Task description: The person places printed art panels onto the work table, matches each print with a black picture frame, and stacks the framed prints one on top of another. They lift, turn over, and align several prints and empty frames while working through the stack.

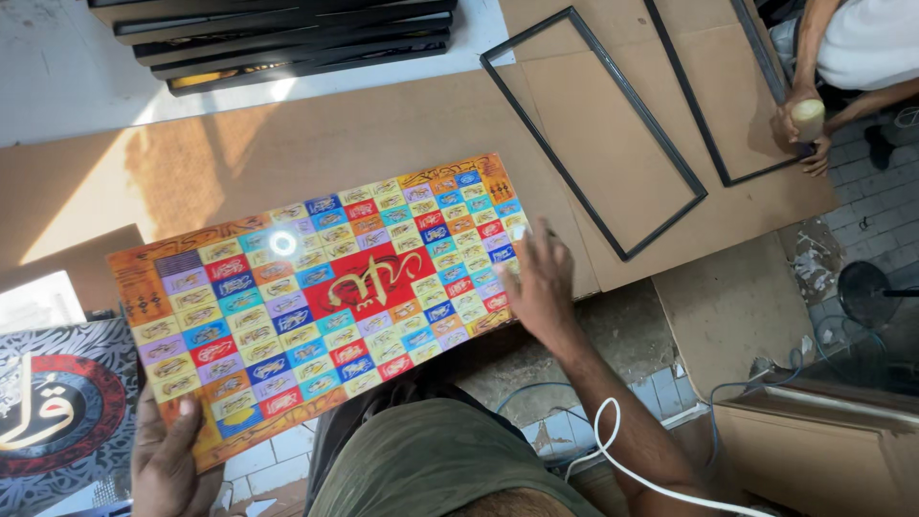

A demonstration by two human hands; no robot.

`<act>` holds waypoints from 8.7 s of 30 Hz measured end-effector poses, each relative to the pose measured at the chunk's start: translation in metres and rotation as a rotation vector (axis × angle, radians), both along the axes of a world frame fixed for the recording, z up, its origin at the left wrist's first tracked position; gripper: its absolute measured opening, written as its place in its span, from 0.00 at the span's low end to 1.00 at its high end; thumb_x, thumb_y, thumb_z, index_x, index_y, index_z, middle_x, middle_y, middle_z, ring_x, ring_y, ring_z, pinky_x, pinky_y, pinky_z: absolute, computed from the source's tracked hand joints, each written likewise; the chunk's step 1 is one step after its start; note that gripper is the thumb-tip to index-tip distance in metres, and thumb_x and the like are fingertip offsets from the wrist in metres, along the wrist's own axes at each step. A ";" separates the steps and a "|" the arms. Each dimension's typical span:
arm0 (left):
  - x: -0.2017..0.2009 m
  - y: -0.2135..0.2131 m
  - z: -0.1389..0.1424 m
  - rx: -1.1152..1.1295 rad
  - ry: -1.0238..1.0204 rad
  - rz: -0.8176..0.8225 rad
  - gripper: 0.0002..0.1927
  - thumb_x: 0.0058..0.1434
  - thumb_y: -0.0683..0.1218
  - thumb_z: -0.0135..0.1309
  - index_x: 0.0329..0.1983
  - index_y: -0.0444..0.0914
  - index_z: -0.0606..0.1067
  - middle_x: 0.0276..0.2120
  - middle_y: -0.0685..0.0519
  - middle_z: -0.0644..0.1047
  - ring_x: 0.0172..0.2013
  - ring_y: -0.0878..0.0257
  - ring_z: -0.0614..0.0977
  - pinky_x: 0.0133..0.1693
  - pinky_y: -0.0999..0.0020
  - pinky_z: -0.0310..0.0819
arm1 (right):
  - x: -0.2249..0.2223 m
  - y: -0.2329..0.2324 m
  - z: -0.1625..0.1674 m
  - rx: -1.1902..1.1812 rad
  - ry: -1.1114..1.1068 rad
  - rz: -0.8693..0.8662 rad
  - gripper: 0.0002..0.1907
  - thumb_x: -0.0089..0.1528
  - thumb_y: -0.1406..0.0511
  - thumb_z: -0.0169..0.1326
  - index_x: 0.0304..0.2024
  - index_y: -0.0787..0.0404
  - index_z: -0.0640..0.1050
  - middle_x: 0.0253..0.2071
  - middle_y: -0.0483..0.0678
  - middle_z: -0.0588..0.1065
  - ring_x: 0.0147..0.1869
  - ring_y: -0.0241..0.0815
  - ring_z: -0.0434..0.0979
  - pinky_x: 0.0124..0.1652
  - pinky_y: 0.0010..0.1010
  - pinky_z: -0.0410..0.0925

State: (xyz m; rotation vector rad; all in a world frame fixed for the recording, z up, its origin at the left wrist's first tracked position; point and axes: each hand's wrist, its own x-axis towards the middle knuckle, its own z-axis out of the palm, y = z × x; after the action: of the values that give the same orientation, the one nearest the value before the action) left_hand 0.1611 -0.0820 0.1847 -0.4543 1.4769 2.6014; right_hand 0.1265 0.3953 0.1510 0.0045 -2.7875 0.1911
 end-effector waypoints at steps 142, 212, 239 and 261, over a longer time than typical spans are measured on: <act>-0.558 -0.004 0.141 -0.566 0.369 -0.045 0.18 0.72 0.41 0.57 0.63 0.29 0.76 0.49 0.52 0.82 0.40 0.71 0.76 0.40 0.79 0.68 | -0.466 0.112 0.163 -1.203 0.046 0.190 0.15 0.71 0.70 0.52 0.60 0.69 0.79 0.49 0.47 0.80 0.48 0.30 0.76 0.44 0.22 0.66; 0.032 -0.387 -0.087 -1.906 -0.289 0.456 0.31 0.75 0.60 0.58 0.63 0.27 0.74 0.55 0.23 0.75 0.64 0.34 0.70 0.61 0.40 0.63 | 0.011 -0.365 -0.085 -0.642 -0.386 0.449 0.21 0.62 0.60 0.63 0.54 0.65 0.78 0.47 0.52 0.79 0.49 0.44 0.81 0.47 0.35 0.74; 0.016 -0.229 -0.085 -0.612 -0.263 0.096 0.29 0.64 0.31 0.45 0.71 0.27 0.65 0.59 0.40 0.75 0.56 0.59 0.77 0.57 0.70 0.71 | 0.005 -0.142 -0.048 -0.884 -0.375 0.105 0.29 0.60 0.72 0.61 0.65 0.62 0.72 0.54 0.49 0.71 0.57 0.38 0.72 0.53 0.28 0.68; -0.058 0.022 -0.144 -0.977 -0.209 0.014 0.36 0.55 0.35 0.44 0.72 0.35 0.66 0.58 0.44 0.62 0.57 0.55 0.71 0.52 0.64 0.72 | -0.086 0.053 -0.087 -0.733 -0.314 0.149 0.32 0.60 0.74 0.61 0.68 0.60 0.71 0.52 0.51 0.69 0.52 0.43 0.72 0.54 0.32 0.70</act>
State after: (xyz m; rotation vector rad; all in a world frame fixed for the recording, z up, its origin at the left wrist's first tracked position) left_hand 0.1031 -0.0603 0.0405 -0.7673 2.5472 1.5793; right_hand 0.0405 0.4478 0.0637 0.0028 -2.8361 1.3315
